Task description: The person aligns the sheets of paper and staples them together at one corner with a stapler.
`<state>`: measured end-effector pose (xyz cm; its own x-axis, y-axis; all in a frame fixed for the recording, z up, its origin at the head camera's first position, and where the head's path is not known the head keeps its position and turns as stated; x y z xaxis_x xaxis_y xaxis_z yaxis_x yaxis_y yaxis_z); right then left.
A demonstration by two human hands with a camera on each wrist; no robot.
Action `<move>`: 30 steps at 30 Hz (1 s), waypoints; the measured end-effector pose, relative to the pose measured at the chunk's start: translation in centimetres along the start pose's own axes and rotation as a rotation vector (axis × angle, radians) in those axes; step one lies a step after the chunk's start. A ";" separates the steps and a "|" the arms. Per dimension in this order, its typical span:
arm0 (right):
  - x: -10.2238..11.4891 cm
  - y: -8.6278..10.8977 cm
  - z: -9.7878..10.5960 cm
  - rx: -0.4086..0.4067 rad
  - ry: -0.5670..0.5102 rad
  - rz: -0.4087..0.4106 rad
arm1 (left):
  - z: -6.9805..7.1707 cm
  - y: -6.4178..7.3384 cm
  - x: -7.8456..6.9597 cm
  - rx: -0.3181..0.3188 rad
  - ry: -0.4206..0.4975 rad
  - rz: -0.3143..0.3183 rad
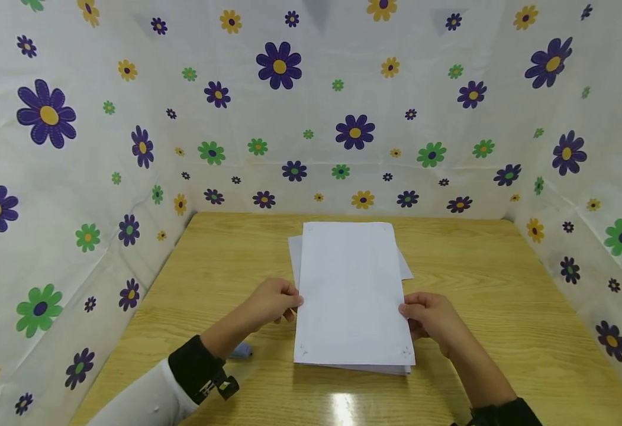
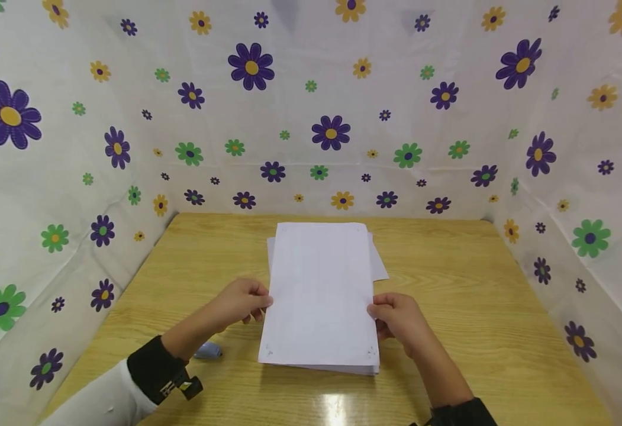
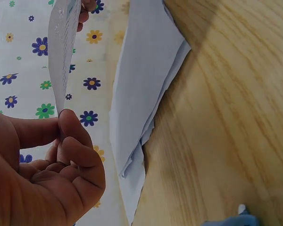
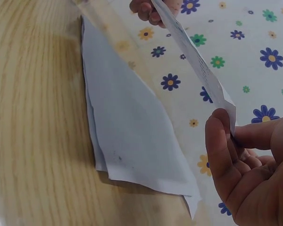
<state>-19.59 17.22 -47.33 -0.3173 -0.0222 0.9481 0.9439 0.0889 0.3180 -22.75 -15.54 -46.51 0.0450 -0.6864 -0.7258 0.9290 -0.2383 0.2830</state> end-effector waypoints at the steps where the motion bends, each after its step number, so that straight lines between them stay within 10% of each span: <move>1: -0.2 0.0 0.0 0.003 0.001 0.001 | -0.1 0.0 0.1 -0.003 0.002 0.008; 30: -3.1 -0.5 -0.2 -0.057 0.022 -0.021 | -2.7 -1.5 2.3 -0.027 -0.080 0.080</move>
Point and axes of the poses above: each hand's wrist, its own y-axis away from the middle knuckle, its own z-axis out of the back of the hand, x = y × z, the point moved 7 cm from there along -y, towards the middle knuckle, and after that the axes turned 14 degrees about -y, right-handed, at the moved point
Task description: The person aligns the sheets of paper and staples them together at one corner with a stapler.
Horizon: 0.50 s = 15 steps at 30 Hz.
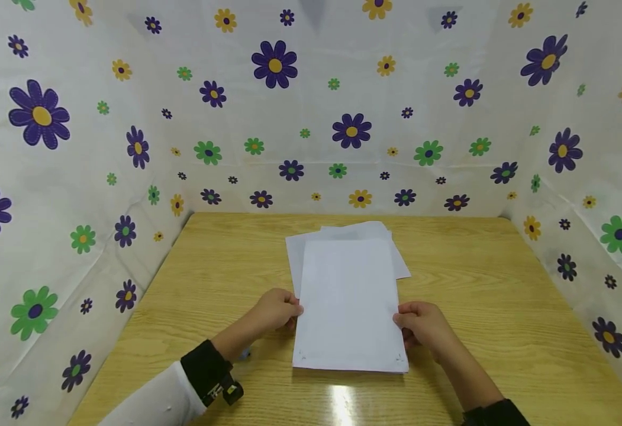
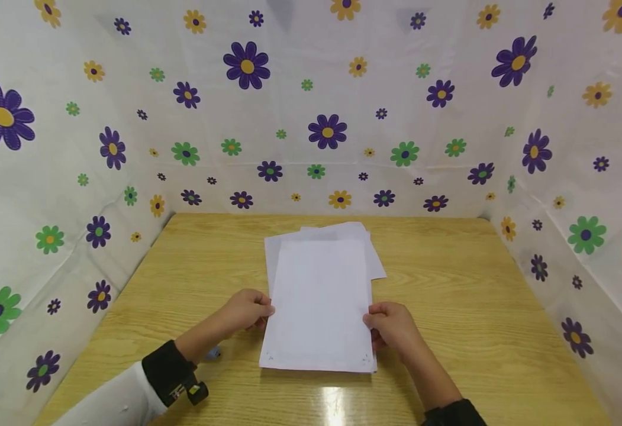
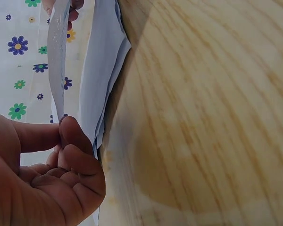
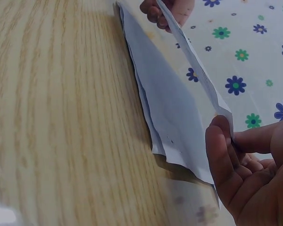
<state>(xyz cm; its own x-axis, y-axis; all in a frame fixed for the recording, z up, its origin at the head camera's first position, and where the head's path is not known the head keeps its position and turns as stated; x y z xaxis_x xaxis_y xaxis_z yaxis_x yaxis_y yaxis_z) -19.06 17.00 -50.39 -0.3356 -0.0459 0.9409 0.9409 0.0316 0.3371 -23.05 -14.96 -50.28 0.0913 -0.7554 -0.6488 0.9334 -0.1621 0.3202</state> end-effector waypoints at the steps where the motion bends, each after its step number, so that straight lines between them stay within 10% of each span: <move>1: -0.1 0.0 0.0 0.001 0.005 0.002 | -0.1 -0.1 0.1 -0.002 0.006 0.001; 15: -1.0 -0.4 0.0 -0.016 0.051 0.003 | -1.0 -0.4 0.4 0.030 -0.016 -0.044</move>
Point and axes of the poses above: each hand's wrist, its own y-axis away from the middle knuckle, its own z-axis out of the back of the hand, x = y × z, the point moved 7 cm from there along -y, towards the middle knuckle, and after that the axes turned 14 degrees about -y, right-handed, at the moved point
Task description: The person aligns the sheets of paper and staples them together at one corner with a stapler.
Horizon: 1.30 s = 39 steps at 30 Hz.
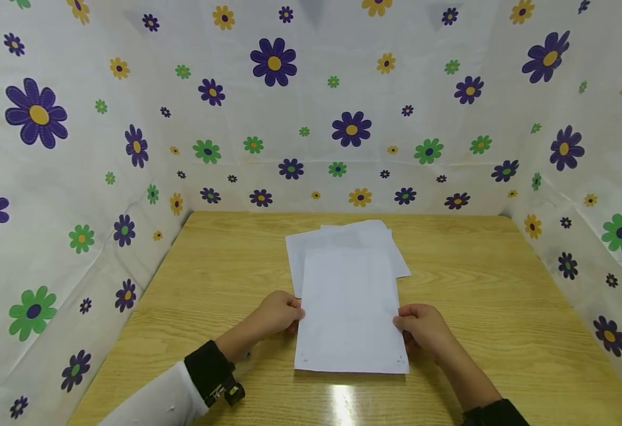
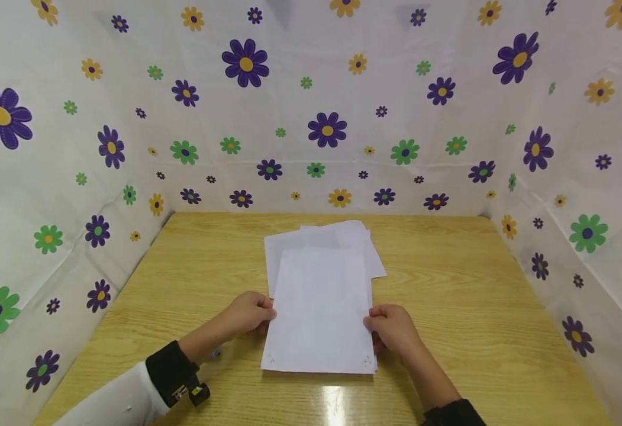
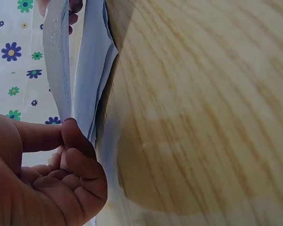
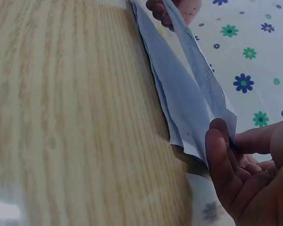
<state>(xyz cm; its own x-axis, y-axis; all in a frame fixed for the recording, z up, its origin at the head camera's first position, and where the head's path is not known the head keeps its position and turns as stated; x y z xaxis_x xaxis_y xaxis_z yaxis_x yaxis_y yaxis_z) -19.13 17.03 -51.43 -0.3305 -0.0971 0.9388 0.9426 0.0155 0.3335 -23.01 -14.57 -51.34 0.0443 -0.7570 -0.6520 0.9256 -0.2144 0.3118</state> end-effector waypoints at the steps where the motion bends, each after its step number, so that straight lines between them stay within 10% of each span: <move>1: -0.1 0.0 0.0 -0.002 0.004 0.000 | -0.1 0.1 -0.1 0.001 0.000 -0.006; 39: 0.0 0.4 0.1 -0.027 0.140 0.030 | -0.2 -1.3 -0.4 -0.047 -0.154 -0.021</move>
Point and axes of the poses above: each hand's wrist, its own y-axis away from the middle knuckle, its own z-axis out of the back of the hand, x = y × z, the point moved 7 cm from there along -y, towards the middle knuckle, and after that the axes turned 14 degrees about -y, right-handed, at the moved point
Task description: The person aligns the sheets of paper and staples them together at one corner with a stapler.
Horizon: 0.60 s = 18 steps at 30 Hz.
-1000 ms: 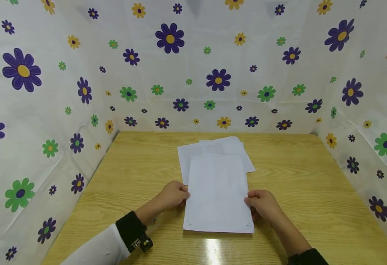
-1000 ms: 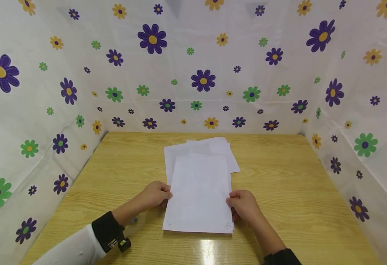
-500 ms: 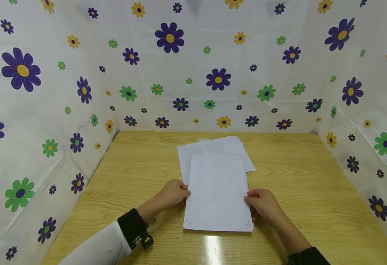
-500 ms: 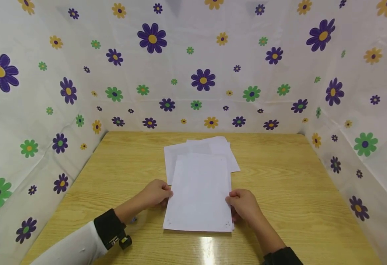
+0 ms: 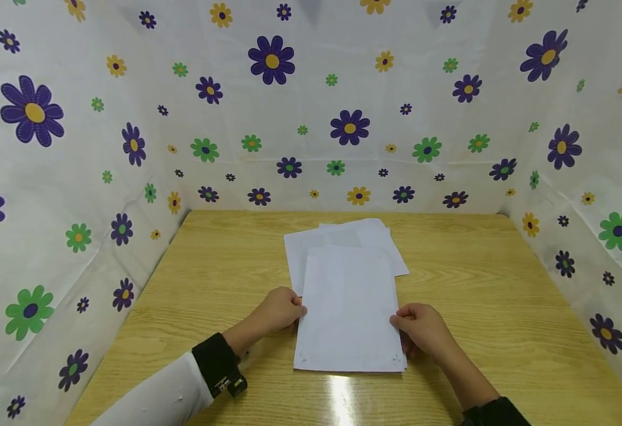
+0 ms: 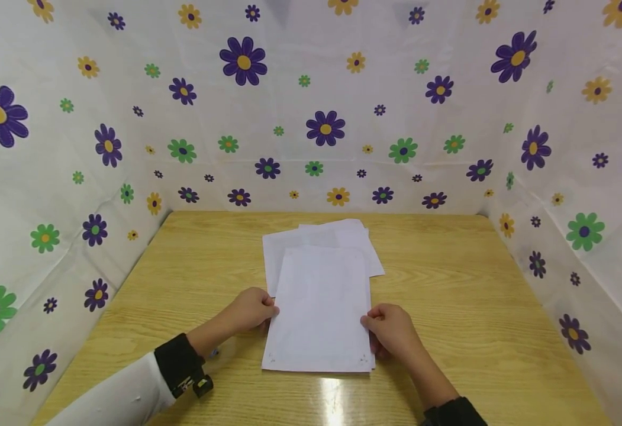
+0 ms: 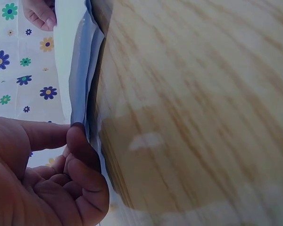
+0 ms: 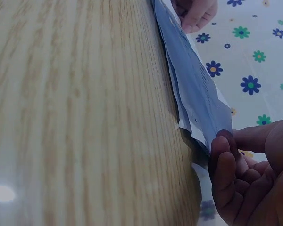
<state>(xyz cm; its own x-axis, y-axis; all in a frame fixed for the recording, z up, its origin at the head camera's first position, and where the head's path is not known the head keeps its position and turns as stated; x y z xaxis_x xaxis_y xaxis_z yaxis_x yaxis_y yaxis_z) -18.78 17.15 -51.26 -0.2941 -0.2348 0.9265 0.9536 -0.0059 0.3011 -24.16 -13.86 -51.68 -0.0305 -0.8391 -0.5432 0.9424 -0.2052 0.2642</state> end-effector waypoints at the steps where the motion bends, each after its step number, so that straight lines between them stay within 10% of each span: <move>1: 0.0 0.0 0.0 -0.001 0.010 0.003 | 0.0 0.0 0.0 -0.002 -0.006 -0.004; 18: -0.1 0.3 0.3 -0.025 0.099 0.040 | 0.1 -0.2 -0.2 -0.052 -0.096 -0.011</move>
<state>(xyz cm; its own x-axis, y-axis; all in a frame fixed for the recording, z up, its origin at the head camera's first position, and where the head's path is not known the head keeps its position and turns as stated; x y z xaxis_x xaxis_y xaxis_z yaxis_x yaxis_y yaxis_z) -18.52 17.46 -51.23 -0.2493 -0.3302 0.9104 0.9660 -0.0189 0.2577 -24.34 -13.68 -51.50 -0.0699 -0.8819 -0.4662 0.9578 -0.1900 0.2158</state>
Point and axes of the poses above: each hand's wrist, its own y-axis away from the middle knuckle, its own z-axis out of the back of the hand, x = y × z, the point moved 7 cm from there along -y, towards the middle knuckle, and after that the axes turned 14 degrees about -y, right-handed, at the moved point
